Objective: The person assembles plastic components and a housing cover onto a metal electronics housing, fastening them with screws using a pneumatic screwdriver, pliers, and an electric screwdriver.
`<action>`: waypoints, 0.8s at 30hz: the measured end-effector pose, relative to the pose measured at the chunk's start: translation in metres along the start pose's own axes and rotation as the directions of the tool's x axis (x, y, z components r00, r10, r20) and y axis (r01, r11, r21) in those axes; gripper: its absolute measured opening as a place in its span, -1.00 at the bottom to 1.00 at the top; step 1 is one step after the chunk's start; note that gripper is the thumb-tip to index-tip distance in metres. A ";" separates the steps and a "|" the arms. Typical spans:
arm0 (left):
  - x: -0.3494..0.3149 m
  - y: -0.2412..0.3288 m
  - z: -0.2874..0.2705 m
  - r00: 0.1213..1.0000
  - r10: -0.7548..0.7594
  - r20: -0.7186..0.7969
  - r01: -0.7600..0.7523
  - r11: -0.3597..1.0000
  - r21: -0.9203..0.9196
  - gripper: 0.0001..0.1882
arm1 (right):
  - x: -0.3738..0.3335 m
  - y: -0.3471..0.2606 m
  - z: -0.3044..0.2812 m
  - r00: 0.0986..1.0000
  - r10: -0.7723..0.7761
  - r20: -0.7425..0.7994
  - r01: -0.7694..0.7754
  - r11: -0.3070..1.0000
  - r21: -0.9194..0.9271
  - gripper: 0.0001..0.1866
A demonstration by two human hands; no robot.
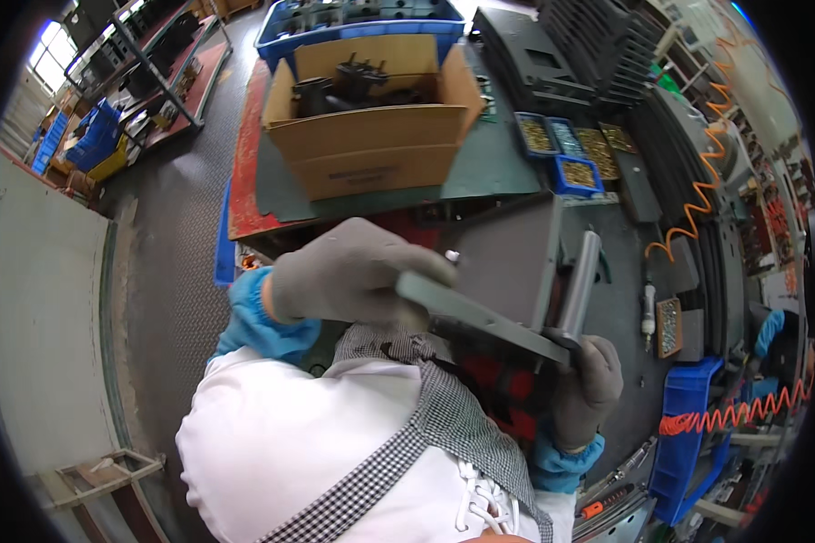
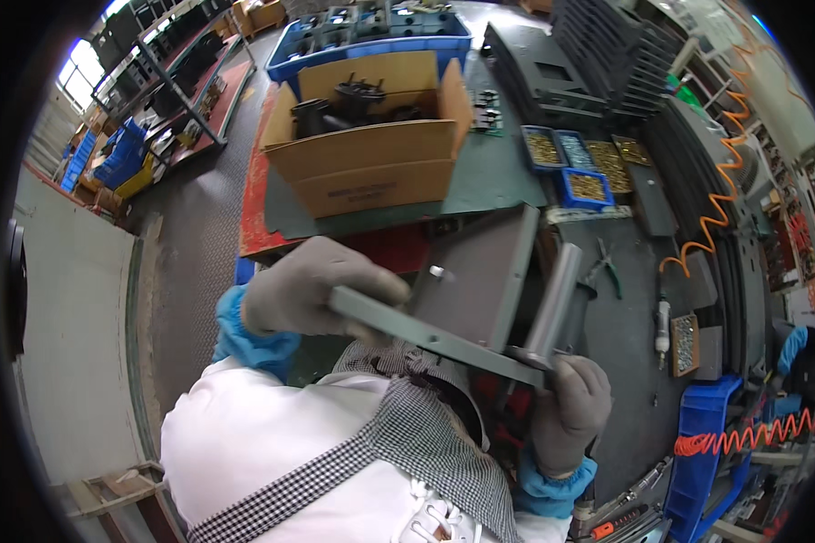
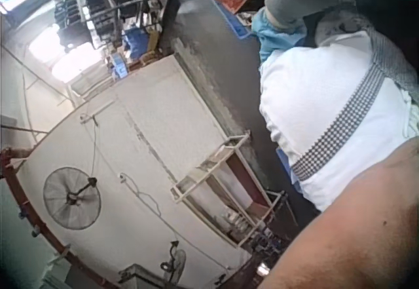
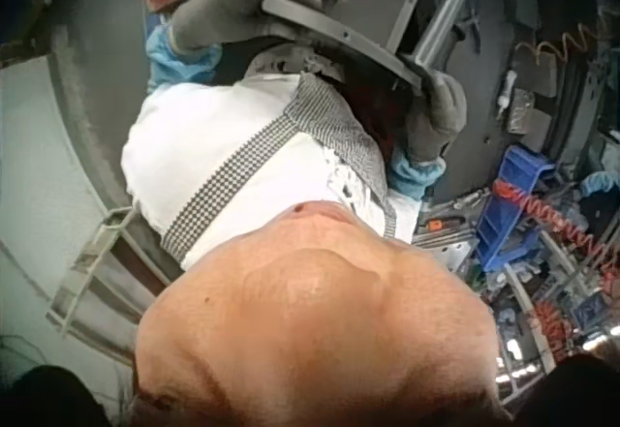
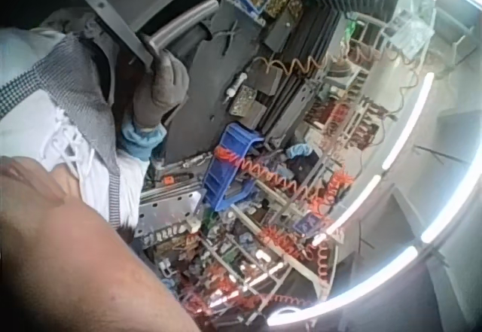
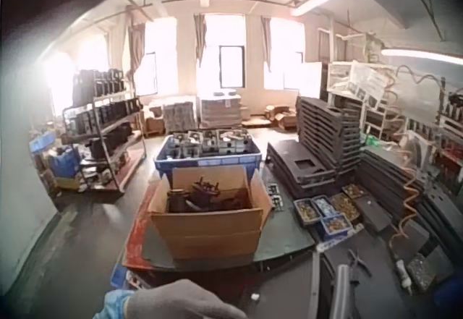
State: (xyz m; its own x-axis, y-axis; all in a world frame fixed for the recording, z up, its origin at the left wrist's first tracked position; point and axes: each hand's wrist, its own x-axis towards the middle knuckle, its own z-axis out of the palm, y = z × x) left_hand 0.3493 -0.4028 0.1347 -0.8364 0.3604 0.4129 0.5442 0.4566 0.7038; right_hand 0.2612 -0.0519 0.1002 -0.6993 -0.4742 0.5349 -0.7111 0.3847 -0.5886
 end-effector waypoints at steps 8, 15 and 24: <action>-0.168 0.079 -0.153 0.977 -0.205 -0.056 0.213 0.927 0.308 -0.58 | 0.089 -0.104 0.197 0.869 -0.479 0.121 0.373 0.797 0.475 -0.58; -0.183 0.121 -0.234 0.898 -0.435 -0.057 0.379 0.702 0.603 -0.66 | 0.111 -0.162 0.377 0.828 -0.551 -0.103 0.433 0.511 0.743 -0.54; -0.163 0.008 -0.315 0.774 -0.628 -0.081 0.493 0.517 0.700 -0.61 | 0.148 -0.157 0.499 0.921 -0.390 -0.007 0.335 0.780 0.528 -0.68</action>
State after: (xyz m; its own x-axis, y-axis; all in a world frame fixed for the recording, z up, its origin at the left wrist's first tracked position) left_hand 0.4692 -0.7145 0.2554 -0.9944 -0.0736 -0.0754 -0.0851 0.9829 0.1631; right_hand 0.3061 -0.5781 -0.0308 -0.3670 -0.5807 0.7267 -0.7505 -0.2767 -0.6001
